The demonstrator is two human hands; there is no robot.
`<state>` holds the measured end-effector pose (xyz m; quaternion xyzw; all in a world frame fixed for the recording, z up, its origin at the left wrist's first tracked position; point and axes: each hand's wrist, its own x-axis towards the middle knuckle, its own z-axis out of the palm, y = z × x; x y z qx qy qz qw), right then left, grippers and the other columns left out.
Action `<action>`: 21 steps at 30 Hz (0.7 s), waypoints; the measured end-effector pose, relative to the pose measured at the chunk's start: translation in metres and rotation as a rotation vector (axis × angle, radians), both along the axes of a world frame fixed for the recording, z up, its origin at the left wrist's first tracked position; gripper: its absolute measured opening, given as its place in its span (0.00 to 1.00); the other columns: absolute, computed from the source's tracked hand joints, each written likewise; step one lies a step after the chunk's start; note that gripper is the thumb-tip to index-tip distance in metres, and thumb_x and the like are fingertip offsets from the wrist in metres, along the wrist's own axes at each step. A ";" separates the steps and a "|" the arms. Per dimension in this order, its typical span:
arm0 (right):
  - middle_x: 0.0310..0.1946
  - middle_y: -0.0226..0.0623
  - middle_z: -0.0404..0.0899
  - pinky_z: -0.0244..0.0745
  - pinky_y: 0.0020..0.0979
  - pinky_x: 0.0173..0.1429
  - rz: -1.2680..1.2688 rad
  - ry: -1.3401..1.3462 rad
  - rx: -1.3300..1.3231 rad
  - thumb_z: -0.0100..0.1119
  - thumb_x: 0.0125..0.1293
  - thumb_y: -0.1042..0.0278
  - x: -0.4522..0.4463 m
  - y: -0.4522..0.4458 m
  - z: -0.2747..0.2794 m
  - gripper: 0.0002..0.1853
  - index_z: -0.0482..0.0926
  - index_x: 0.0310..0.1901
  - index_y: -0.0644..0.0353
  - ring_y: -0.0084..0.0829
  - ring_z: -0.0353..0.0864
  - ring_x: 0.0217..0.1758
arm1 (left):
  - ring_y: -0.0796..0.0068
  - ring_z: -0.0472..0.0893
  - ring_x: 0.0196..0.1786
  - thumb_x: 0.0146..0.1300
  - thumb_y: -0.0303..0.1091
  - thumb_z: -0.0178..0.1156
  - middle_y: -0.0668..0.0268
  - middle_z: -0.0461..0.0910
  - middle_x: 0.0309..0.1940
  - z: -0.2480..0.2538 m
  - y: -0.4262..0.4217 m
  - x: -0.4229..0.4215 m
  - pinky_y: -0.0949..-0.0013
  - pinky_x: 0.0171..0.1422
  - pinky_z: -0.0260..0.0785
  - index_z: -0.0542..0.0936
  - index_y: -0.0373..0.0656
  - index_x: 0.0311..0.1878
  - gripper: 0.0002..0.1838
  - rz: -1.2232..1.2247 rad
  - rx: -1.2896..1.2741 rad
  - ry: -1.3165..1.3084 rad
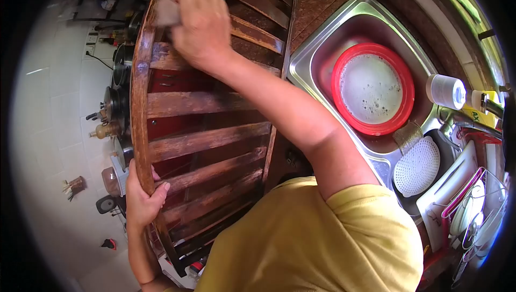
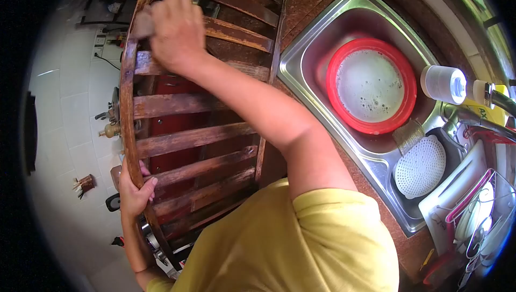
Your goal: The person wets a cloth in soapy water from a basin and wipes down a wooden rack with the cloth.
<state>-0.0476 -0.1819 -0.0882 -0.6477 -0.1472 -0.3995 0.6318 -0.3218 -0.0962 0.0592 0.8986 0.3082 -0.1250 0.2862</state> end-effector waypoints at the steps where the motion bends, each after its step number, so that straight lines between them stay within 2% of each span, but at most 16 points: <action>1: 0.37 0.45 0.73 0.69 0.43 0.43 -0.034 -0.007 -0.061 0.57 0.44 0.80 -0.001 -0.006 -0.028 0.17 0.76 0.41 0.61 0.47 0.73 0.42 | 0.80 0.74 0.26 0.54 0.15 0.63 0.66 0.68 0.35 -0.001 0.003 0.000 0.75 0.26 0.70 0.65 0.41 0.51 0.24 0.003 -0.006 -0.009; 4: 0.39 0.46 0.75 0.73 0.45 0.48 -0.019 0.169 -0.164 0.60 0.51 0.83 -0.008 -0.040 -0.139 0.18 0.76 0.45 0.60 0.50 0.75 0.45 | 0.80 0.74 0.26 0.54 0.15 0.63 0.66 0.69 0.36 0.001 0.001 -0.003 0.75 0.26 0.70 0.65 0.41 0.53 0.25 0.063 -0.008 -0.015; 5: 0.41 0.46 0.76 0.73 0.46 0.50 -0.008 0.305 -0.282 0.60 0.55 0.81 -0.012 -0.056 -0.175 0.16 0.75 0.46 0.60 0.51 0.75 0.47 | 0.80 0.74 0.26 0.54 0.15 0.63 0.66 0.69 0.36 0.000 -0.001 -0.001 0.76 0.26 0.70 0.66 0.40 0.54 0.26 0.083 -0.020 -0.018; 7: 0.38 0.45 0.76 0.72 0.46 0.47 -0.017 0.332 -0.371 0.60 0.59 0.76 -0.014 -0.079 -0.218 0.11 0.77 0.43 0.57 0.48 0.76 0.44 | 0.80 0.74 0.26 0.55 0.16 0.64 0.66 0.69 0.36 -0.002 -0.003 -0.002 0.76 0.25 0.70 0.66 0.41 0.56 0.27 0.076 -0.019 -0.042; 9: 0.38 0.48 0.76 0.73 0.46 0.48 0.124 0.403 -0.321 0.60 0.62 0.74 -0.012 -0.090 -0.198 0.09 0.76 0.45 0.59 0.51 0.76 0.43 | 0.82 0.74 0.26 0.55 0.16 0.64 0.67 0.69 0.36 0.001 -0.010 0.000 0.78 0.25 0.68 0.66 0.40 0.55 0.26 0.039 0.003 -0.039; 10: 0.40 0.49 0.76 0.76 0.44 0.47 0.226 0.510 -0.177 0.60 0.64 0.72 -0.009 -0.086 -0.179 0.09 0.75 0.45 0.59 0.51 0.78 0.43 | 0.83 0.73 0.26 0.56 0.17 0.64 0.67 0.69 0.35 -0.001 -0.006 0.000 0.78 0.24 0.67 0.66 0.40 0.54 0.24 0.066 -0.013 -0.036; 11: 0.42 0.47 0.77 0.78 0.43 0.47 0.302 0.432 0.003 0.61 0.65 0.69 -0.009 -0.072 -0.158 0.10 0.76 0.46 0.60 0.48 0.80 0.43 | 0.83 0.73 0.26 0.56 0.17 0.64 0.67 0.69 0.35 -0.001 -0.006 0.001 0.78 0.24 0.67 0.66 0.40 0.54 0.24 0.053 -0.011 -0.052; 12: 0.42 0.45 0.78 0.77 0.43 0.50 0.386 0.378 0.091 0.62 0.65 0.66 -0.024 -0.069 -0.088 0.12 0.76 0.47 0.60 0.45 0.80 0.46 | 0.83 0.73 0.25 0.56 0.17 0.64 0.67 0.69 0.35 -0.001 -0.008 0.003 0.78 0.24 0.67 0.66 0.40 0.54 0.24 0.055 -0.012 -0.063; 13: 0.42 0.45 0.78 0.75 0.44 0.54 0.389 0.212 0.092 0.64 0.62 0.64 -0.030 -0.058 -0.046 0.15 0.77 0.48 0.60 0.47 0.78 0.48 | 0.83 0.73 0.25 0.56 0.17 0.64 0.67 0.69 0.34 0.000 -0.011 0.001 0.78 0.24 0.67 0.67 0.40 0.53 0.23 0.064 -0.015 -0.056; 14: 0.42 0.45 0.77 0.73 0.45 0.54 0.366 0.049 0.080 0.64 0.58 0.65 -0.038 -0.049 -0.002 0.14 0.77 0.44 0.60 0.46 0.77 0.49 | 0.83 0.73 0.25 0.56 0.17 0.64 0.67 0.69 0.34 0.001 -0.014 -0.001 0.78 0.24 0.67 0.67 0.40 0.53 0.23 0.060 -0.019 -0.046; 15: 0.41 0.46 0.76 0.70 0.44 0.48 0.292 -0.139 0.078 0.62 0.56 0.68 -0.043 -0.031 0.026 0.10 0.77 0.38 0.61 0.46 0.75 0.46 | 0.83 0.73 0.25 0.56 0.17 0.63 0.67 0.69 0.34 0.002 -0.015 0.000 0.78 0.24 0.66 0.67 0.41 0.53 0.23 0.041 -0.005 -0.039; 16: 0.38 0.45 0.74 0.65 0.42 0.44 0.255 -0.093 -0.092 0.62 0.53 0.70 -0.054 -0.023 0.045 0.08 0.76 0.35 0.60 0.43 0.73 0.45 | 0.83 0.73 0.25 0.56 0.17 0.63 0.67 0.69 0.34 0.003 -0.016 0.000 0.78 0.23 0.66 0.67 0.41 0.53 0.24 0.024 0.009 -0.030; 17: 0.37 0.43 0.73 0.64 0.42 0.43 0.111 -0.112 -0.052 0.63 0.49 0.72 -0.057 -0.003 0.039 0.10 0.76 0.34 0.60 0.43 0.72 0.45 | 0.83 0.73 0.25 0.56 0.17 0.63 0.67 0.69 0.34 0.003 -0.016 0.000 0.78 0.23 0.66 0.67 0.41 0.53 0.24 0.019 0.008 -0.022; 19: 0.37 0.41 0.74 0.66 0.42 0.44 0.103 -0.034 0.015 0.64 0.47 0.73 -0.058 0.005 -0.005 0.11 0.77 0.36 0.59 0.42 0.73 0.44 | 0.83 0.73 0.24 0.56 0.16 0.62 0.67 0.69 0.35 0.001 -0.013 0.001 0.78 0.23 0.66 0.66 0.41 0.54 0.24 0.058 0.041 -0.006; 20: 0.41 0.43 0.73 0.70 0.44 0.50 0.051 -0.055 -0.055 0.61 0.44 0.80 -0.062 -0.005 -0.038 0.20 0.76 0.44 0.62 0.45 0.73 0.47 | 0.83 0.73 0.24 0.56 0.16 0.62 0.67 0.69 0.35 -0.001 -0.010 0.002 0.78 0.23 0.66 0.66 0.41 0.54 0.24 0.058 0.039 -0.005; 21: 0.42 0.44 0.74 0.71 0.44 0.50 0.009 0.008 -0.179 0.63 0.45 0.80 -0.065 -0.012 -0.083 0.22 0.76 0.46 0.61 0.46 0.74 0.47 | 0.83 0.73 0.24 0.56 0.16 0.62 0.66 0.69 0.35 -0.002 -0.006 -0.001 0.78 0.23 0.66 0.66 0.41 0.55 0.25 0.066 0.010 -0.011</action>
